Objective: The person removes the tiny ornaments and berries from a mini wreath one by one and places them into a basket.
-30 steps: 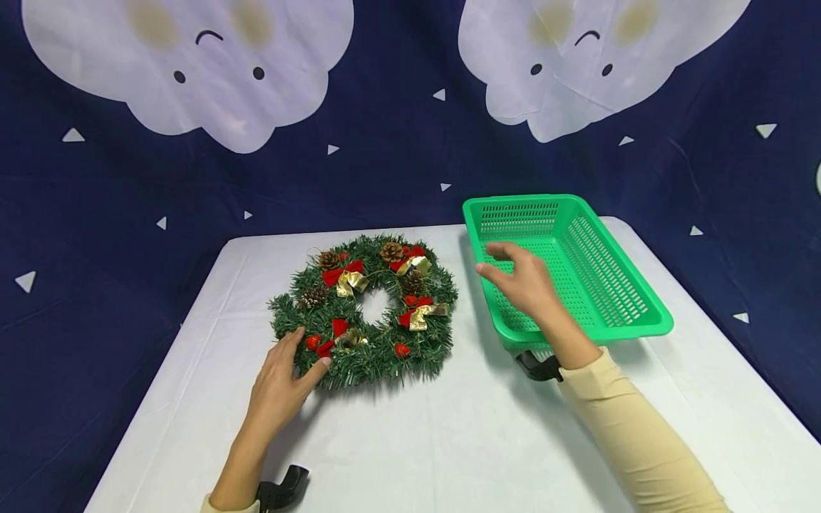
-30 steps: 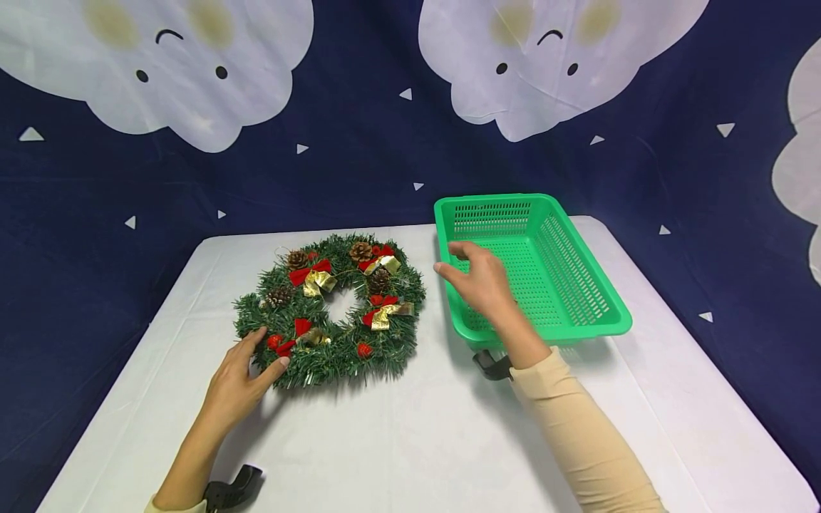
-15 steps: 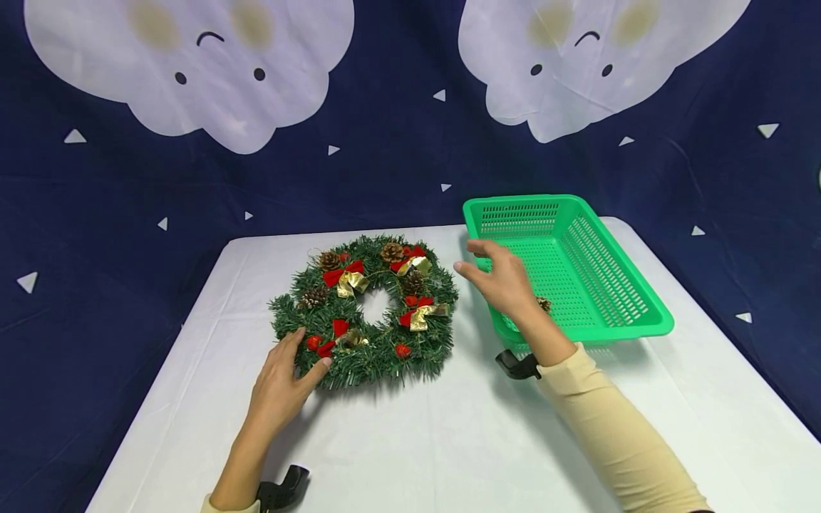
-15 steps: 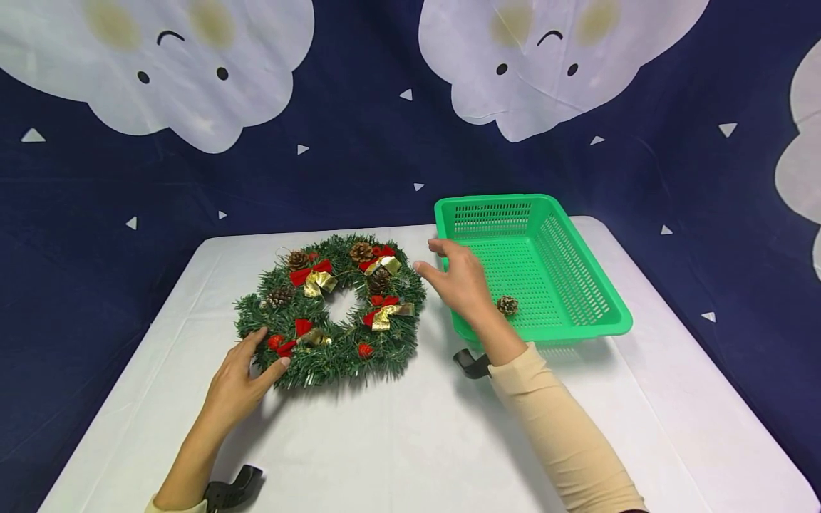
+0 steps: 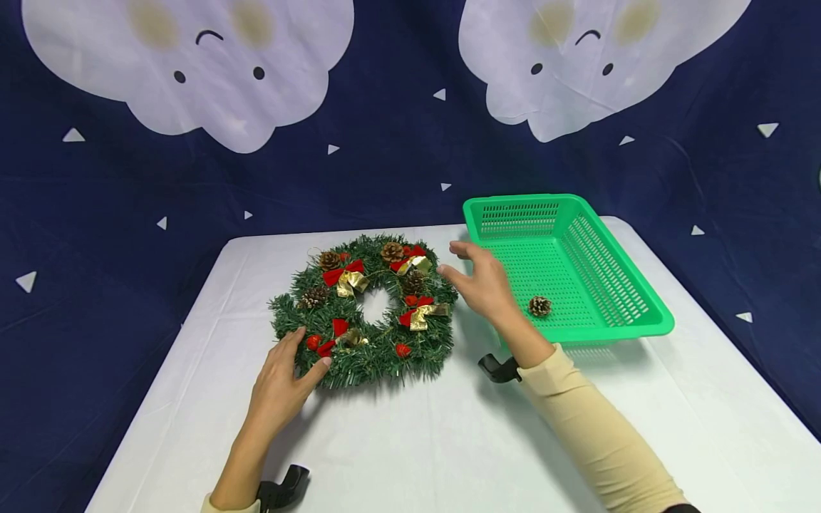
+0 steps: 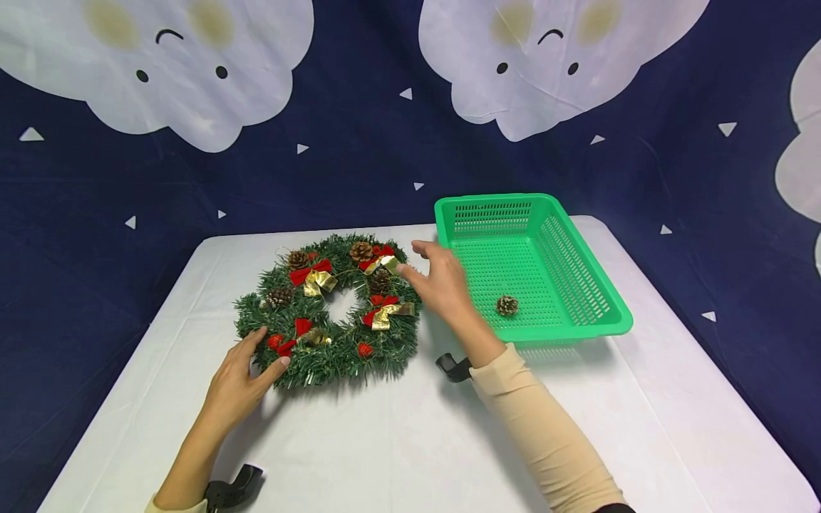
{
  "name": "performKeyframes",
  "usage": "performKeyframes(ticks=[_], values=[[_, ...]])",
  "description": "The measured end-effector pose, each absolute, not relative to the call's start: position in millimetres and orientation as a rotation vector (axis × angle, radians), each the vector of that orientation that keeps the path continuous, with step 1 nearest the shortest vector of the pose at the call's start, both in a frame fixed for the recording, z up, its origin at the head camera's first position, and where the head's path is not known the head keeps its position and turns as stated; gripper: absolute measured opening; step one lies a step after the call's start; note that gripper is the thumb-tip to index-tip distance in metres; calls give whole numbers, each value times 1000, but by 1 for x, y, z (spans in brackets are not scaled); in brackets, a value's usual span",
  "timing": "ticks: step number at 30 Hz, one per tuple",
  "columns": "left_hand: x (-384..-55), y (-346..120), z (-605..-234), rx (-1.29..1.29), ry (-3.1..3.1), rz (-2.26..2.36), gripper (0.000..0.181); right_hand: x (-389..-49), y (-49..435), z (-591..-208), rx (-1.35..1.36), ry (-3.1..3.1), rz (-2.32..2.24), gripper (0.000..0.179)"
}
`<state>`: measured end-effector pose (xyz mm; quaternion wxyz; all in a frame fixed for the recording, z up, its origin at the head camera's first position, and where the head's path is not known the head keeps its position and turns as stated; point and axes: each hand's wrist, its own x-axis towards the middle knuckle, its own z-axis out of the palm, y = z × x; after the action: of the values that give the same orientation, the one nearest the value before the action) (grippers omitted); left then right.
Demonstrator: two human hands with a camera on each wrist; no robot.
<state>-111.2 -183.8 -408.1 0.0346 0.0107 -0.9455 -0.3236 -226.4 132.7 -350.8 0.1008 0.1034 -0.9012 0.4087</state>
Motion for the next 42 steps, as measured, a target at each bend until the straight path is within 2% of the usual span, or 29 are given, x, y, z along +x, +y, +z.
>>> performKeyframes(ticks=[19,42], values=[[-110,-184,-407,39,-2914,-998,78,-225,99,-367,319,-2617,1272,54],[-111,-184,-408,29,-2909,-991,78,-243,90,-397,300,-2615,1300,53]])
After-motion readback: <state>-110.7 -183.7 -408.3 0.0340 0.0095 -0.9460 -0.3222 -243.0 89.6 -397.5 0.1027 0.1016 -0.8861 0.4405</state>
